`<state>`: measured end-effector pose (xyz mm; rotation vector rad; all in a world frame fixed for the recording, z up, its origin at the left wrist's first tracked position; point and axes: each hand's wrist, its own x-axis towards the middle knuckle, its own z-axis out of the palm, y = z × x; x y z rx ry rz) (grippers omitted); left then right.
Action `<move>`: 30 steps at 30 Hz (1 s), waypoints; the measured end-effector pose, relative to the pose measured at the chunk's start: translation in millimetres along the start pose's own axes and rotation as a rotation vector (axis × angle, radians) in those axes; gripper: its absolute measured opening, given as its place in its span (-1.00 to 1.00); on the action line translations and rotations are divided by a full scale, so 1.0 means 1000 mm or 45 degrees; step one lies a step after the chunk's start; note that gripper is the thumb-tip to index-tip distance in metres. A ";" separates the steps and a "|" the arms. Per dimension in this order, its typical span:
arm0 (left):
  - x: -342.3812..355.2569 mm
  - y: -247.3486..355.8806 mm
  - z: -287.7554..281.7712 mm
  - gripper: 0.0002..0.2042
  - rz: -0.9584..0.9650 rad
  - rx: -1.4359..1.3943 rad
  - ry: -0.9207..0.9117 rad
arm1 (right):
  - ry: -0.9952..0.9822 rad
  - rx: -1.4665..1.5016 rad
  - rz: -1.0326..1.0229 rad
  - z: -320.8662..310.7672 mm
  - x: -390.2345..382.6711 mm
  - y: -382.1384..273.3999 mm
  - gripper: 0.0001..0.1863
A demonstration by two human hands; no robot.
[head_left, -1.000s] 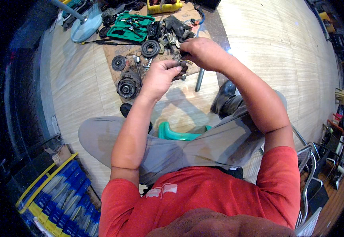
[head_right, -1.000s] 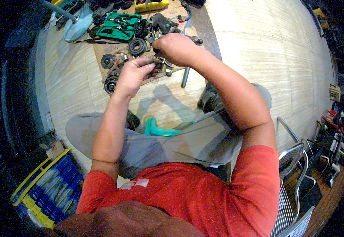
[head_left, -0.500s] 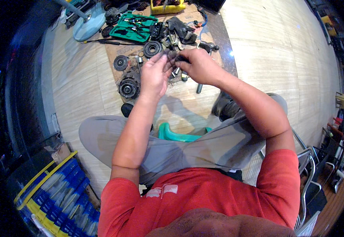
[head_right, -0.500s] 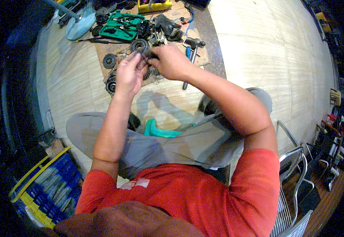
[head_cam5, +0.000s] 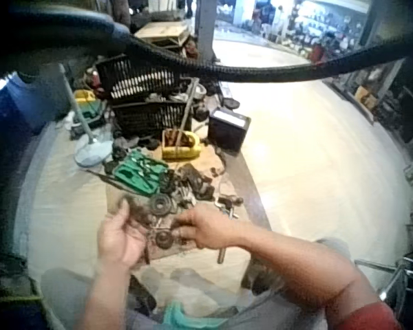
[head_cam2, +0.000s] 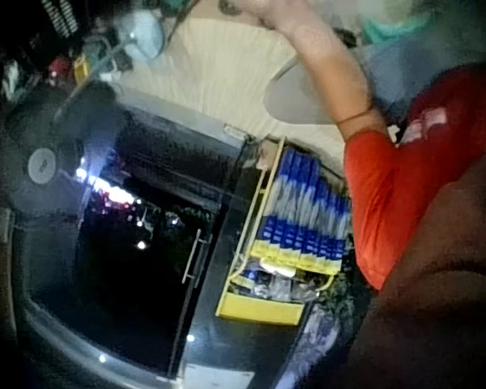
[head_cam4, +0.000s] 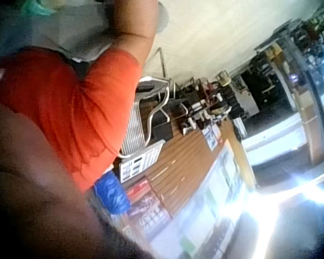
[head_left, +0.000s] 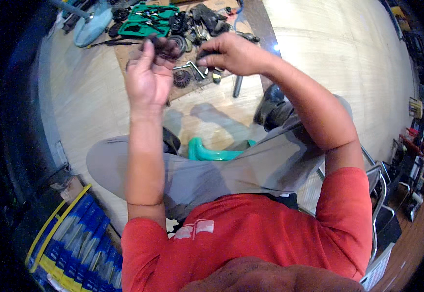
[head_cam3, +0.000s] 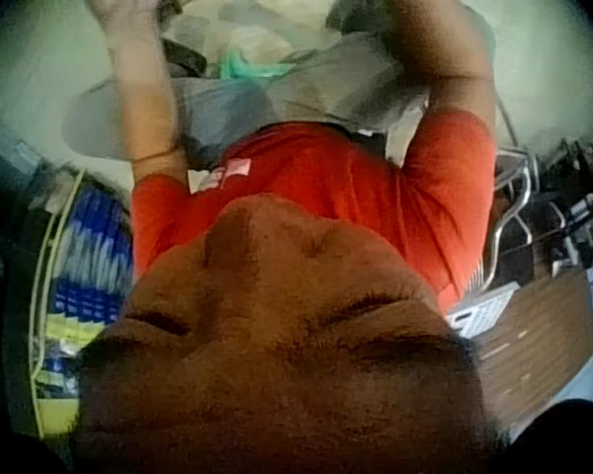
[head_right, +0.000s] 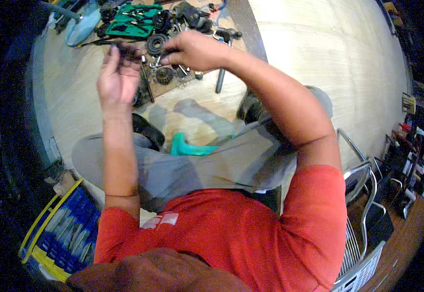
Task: The person fits mechanical gears and small metal components together by hand. They pick up a shaft and attach a small piece to a gear while sitting near a collection of parts on the floor.
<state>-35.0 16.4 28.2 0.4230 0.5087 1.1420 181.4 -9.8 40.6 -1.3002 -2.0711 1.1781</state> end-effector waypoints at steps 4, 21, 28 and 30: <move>-0.003 0.012 0.003 -0.83 0.033 0.002 0.000 | -0.029 -0.013 -0.106 -0.013 -0.005 0.005 -0.74; -0.007 -0.012 0.009 -0.80 -0.123 0.013 -0.045 | -0.103 -0.094 -0.043 -0.023 -0.012 0.011 -0.54; -0.010 -0.039 0.009 -0.81 -0.132 0.044 -0.045 | 0.254 0.059 -0.089 0.006 -0.004 0.004 -0.35; -0.009 -0.043 0.006 -0.83 -0.143 0.001 0.005 | 0.361 -0.009 -0.096 0.014 -0.003 0.004 -0.37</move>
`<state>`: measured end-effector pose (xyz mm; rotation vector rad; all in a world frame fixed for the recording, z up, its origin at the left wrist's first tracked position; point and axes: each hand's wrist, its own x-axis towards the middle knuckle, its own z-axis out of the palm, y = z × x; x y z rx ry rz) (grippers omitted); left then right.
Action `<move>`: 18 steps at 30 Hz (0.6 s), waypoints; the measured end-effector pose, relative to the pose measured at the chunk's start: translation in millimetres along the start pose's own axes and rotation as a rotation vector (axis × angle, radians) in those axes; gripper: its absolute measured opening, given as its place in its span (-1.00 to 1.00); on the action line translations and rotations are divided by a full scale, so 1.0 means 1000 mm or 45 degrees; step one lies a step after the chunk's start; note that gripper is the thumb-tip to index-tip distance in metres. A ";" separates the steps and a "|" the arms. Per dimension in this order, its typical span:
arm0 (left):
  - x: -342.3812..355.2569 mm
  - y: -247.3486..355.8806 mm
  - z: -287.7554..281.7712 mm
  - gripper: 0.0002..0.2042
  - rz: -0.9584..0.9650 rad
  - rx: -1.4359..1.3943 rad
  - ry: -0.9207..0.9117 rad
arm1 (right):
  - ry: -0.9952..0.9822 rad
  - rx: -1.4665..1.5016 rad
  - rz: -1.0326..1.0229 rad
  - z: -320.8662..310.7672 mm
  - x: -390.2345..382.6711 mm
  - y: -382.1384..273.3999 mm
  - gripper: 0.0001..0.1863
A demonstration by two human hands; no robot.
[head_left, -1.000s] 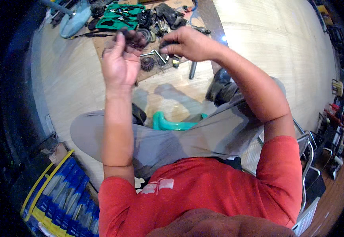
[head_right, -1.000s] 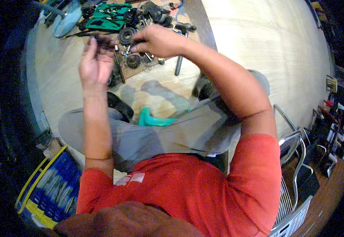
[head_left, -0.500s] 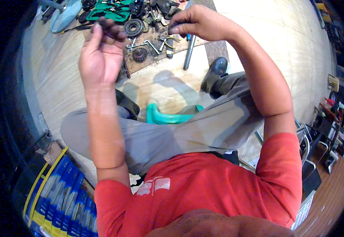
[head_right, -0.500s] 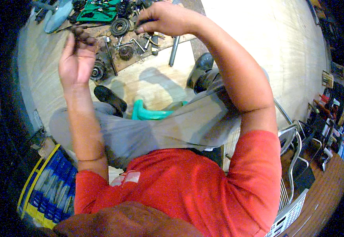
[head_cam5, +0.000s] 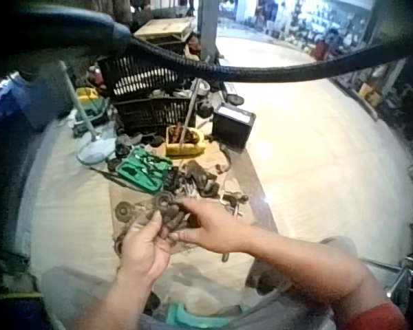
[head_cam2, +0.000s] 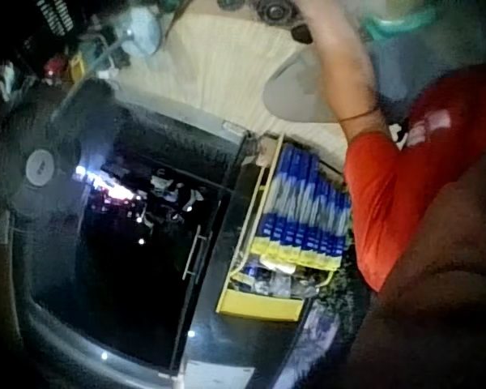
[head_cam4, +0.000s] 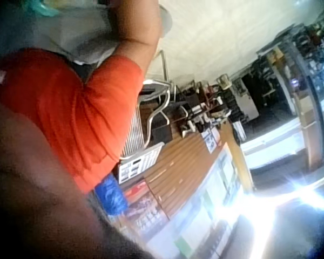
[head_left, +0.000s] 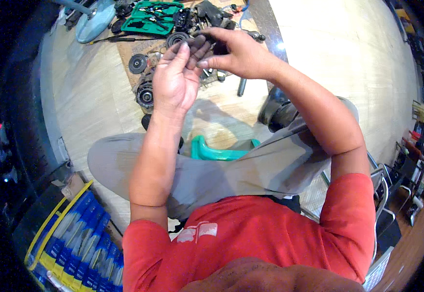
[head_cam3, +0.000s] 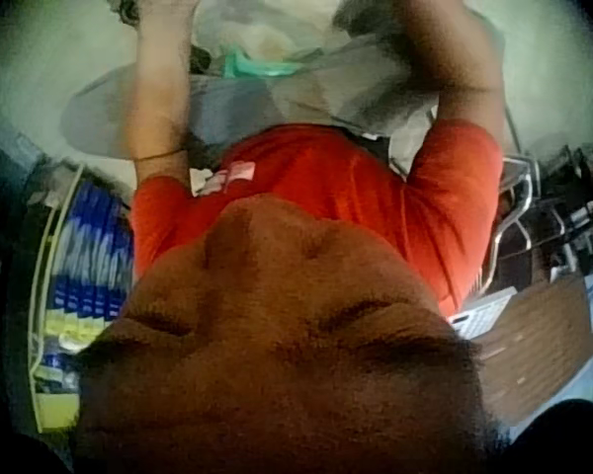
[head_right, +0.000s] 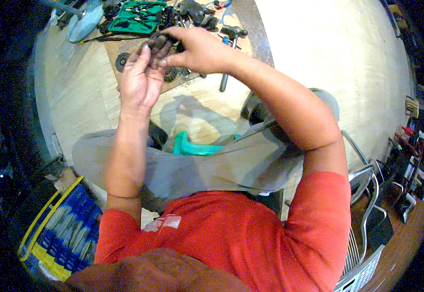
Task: The person fits mechanical gears and small metal components together by hand. They pick up a shaft and attach a small piece to a gear while sitting near a collection of parts on the floor.
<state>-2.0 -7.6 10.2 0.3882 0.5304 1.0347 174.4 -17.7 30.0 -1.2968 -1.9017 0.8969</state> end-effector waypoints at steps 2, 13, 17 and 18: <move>0.001 -0.003 0.002 -0.85 -0.004 -0.053 -0.033 | -0.006 0.267 0.061 0.007 0.000 0.003 -0.51; -0.001 -0.002 -0.003 -0.78 -0.017 -0.042 -0.048 | -0.050 0.293 0.128 0.008 0.001 -0.001 -0.65; -0.003 -0.001 0.008 -0.84 -0.004 -0.057 0.008 | -0.101 0.352 0.139 0.004 0.001 -0.003 -0.59; -0.003 -0.001 0.008 -0.84 -0.002 -0.056 -0.001 | -0.102 0.395 0.171 0.004 0.002 -0.003 -0.60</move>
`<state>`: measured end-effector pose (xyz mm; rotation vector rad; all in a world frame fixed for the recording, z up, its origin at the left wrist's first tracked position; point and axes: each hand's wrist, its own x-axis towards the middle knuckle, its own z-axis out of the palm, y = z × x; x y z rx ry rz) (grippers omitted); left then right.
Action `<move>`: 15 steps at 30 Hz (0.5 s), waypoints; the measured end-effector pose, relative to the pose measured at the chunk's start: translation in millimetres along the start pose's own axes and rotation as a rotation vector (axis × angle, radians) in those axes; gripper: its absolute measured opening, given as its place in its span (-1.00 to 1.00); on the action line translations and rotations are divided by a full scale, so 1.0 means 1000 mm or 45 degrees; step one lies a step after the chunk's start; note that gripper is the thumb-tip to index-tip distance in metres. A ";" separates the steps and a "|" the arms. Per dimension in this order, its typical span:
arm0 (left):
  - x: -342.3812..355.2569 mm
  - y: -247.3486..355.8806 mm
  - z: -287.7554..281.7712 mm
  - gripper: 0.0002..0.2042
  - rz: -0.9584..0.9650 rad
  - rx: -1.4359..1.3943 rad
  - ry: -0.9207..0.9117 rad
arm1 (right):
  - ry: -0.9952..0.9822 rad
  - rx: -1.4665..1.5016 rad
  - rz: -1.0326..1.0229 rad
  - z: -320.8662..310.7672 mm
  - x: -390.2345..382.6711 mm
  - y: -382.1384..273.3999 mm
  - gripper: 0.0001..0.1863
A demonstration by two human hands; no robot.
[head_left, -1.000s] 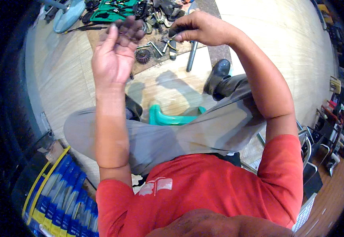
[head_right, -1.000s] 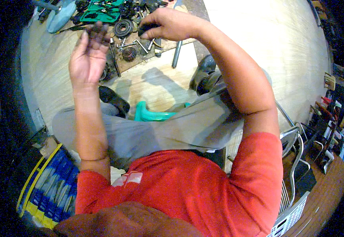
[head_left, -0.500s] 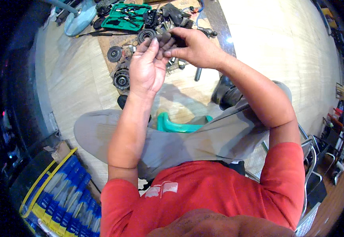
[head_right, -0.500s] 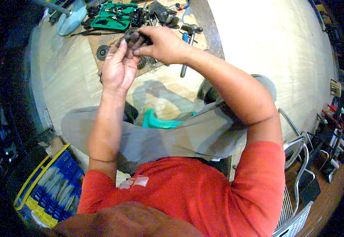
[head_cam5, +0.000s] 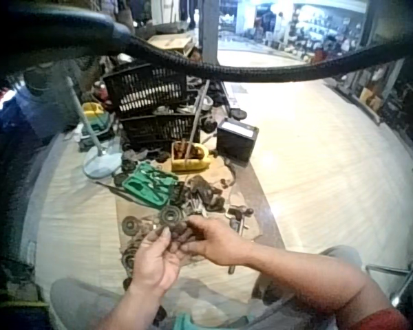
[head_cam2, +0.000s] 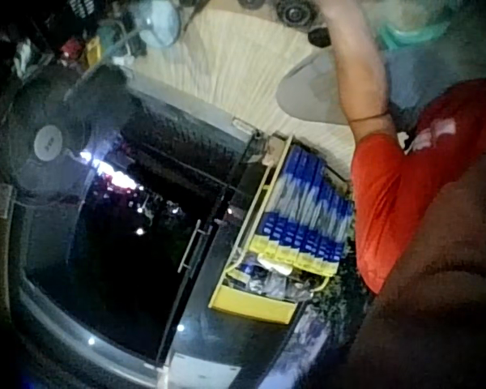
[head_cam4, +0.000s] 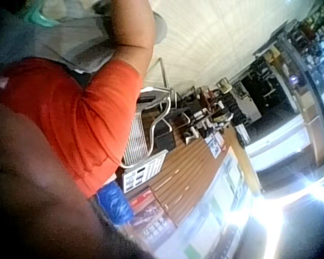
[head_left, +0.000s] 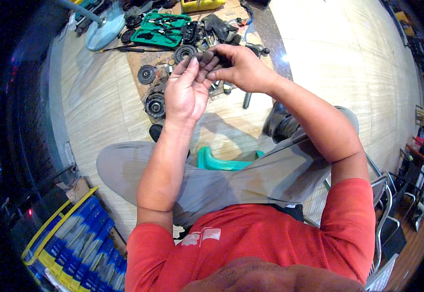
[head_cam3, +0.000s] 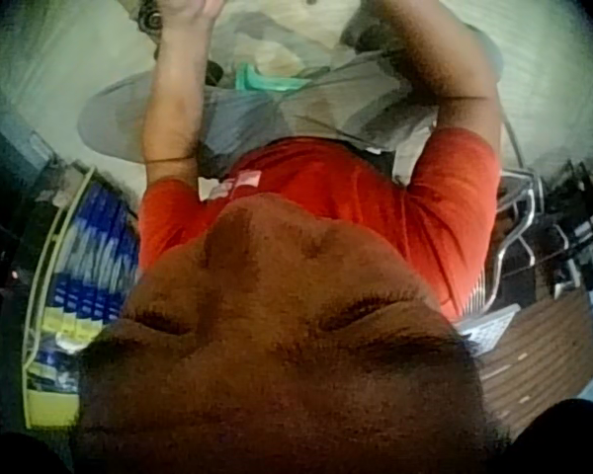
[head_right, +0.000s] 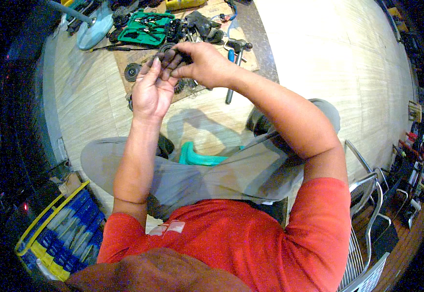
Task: The person fits mechanical gears and small metal components together by hand. They pick up a shaft and attach a small piece to a gear while sitting near a collection of parts on the floor.
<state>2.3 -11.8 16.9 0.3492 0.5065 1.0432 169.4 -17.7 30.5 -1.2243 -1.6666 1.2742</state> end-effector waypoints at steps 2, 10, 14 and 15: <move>0.000 0.000 0.000 -0.84 0.007 -0.003 -0.021 | 0.001 0.087 0.060 0.001 0.001 0.001 -0.60; -0.003 -0.003 0.001 -0.82 0.021 0.094 -0.130 | -0.105 0.146 0.146 -0.007 0.003 -0.010 -0.63; -0.003 -0.007 0.002 -0.83 -0.003 0.097 -0.182 | -0.044 -0.045 0.133 -0.011 0.002 -0.010 -0.68; -0.003 -0.008 0.000 -0.83 0.002 0.086 -0.183 | -0.033 -0.108 0.124 -0.009 0.001 -0.013 -0.69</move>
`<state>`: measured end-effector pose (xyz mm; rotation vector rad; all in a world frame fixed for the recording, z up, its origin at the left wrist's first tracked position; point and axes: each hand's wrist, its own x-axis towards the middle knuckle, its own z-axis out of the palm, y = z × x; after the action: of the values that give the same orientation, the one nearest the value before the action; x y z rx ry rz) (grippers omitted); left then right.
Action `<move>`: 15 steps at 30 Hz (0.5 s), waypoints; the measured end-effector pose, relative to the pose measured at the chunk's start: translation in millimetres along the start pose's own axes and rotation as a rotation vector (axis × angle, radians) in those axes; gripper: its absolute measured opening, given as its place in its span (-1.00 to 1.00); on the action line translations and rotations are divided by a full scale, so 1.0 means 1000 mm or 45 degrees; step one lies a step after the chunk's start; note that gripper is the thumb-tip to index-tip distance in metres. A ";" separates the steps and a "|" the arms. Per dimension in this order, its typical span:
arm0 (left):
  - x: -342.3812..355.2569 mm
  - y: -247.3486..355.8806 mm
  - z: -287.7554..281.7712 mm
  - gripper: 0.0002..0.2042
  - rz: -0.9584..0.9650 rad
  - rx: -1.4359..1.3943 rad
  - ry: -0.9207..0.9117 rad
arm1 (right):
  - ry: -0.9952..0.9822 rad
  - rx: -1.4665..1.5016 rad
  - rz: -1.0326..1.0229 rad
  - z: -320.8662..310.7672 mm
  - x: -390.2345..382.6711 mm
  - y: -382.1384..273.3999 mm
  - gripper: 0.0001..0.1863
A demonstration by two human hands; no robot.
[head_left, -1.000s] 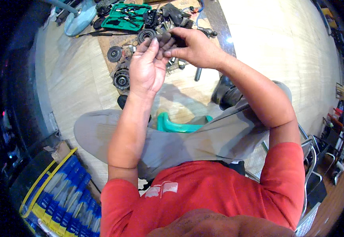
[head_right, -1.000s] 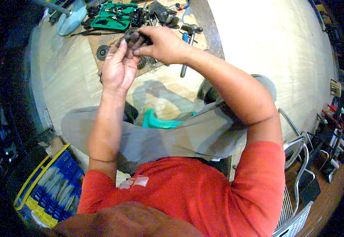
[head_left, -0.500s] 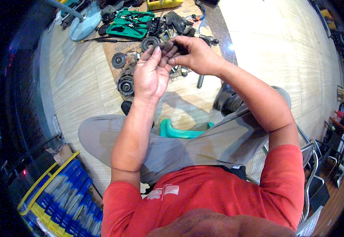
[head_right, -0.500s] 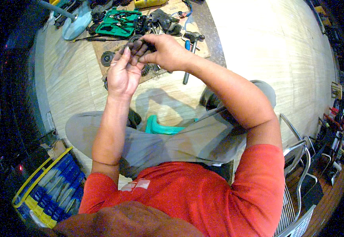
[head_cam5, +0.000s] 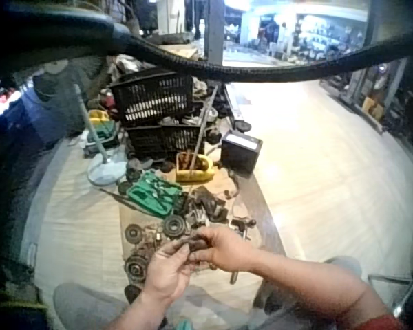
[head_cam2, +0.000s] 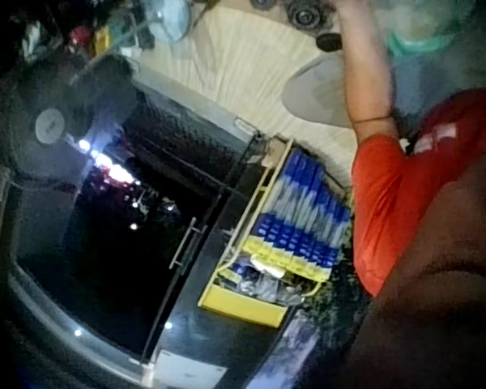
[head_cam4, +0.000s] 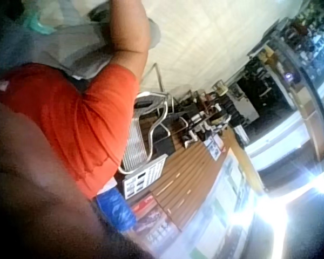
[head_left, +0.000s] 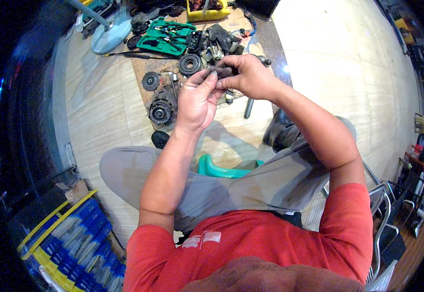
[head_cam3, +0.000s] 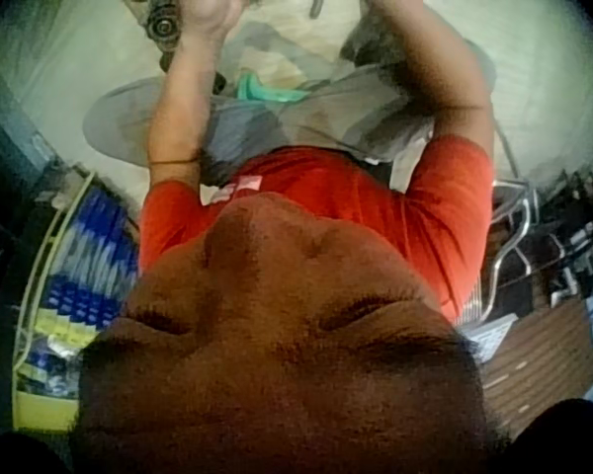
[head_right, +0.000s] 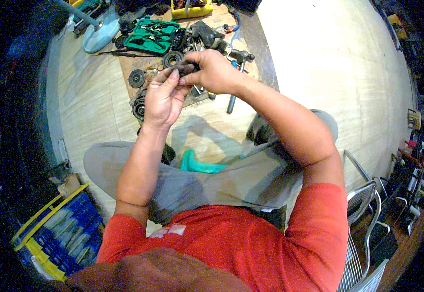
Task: The person fits mechanical gears and small metal components together by hand. They pick up a shaft and attach a small piece to a gear while sitting near a collection of parts on the floor.
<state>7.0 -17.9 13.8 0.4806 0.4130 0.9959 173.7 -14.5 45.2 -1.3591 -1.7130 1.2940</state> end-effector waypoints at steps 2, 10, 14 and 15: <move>-0.001 -0.002 -0.003 -0.83 -0.004 -0.014 0.028 | 0.024 -0.041 -0.016 0.000 -0.002 -0.003 -0.72; 0.002 -0.001 -0.004 -0.84 -0.021 -0.034 0.063 | 0.041 0.009 -0.100 0.007 0.000 0.003 -0.67; 0.009 0.014 -0.003 -0.83 0.012 -0.060 0.210 | 0.039 0.198 -0.185 0.017 0.004 0.015 -0.59; 0.009 0.018 -0.005 -0.83 0.040 -0.082 0.239 | 0.026 0.082 -0.103 0.017 0.002 0.013 -0.56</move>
<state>-4.0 -0.9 18.8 0.3374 0.5413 1.0859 163.1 -18.1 26.6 -1.2492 -1.6811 1.2747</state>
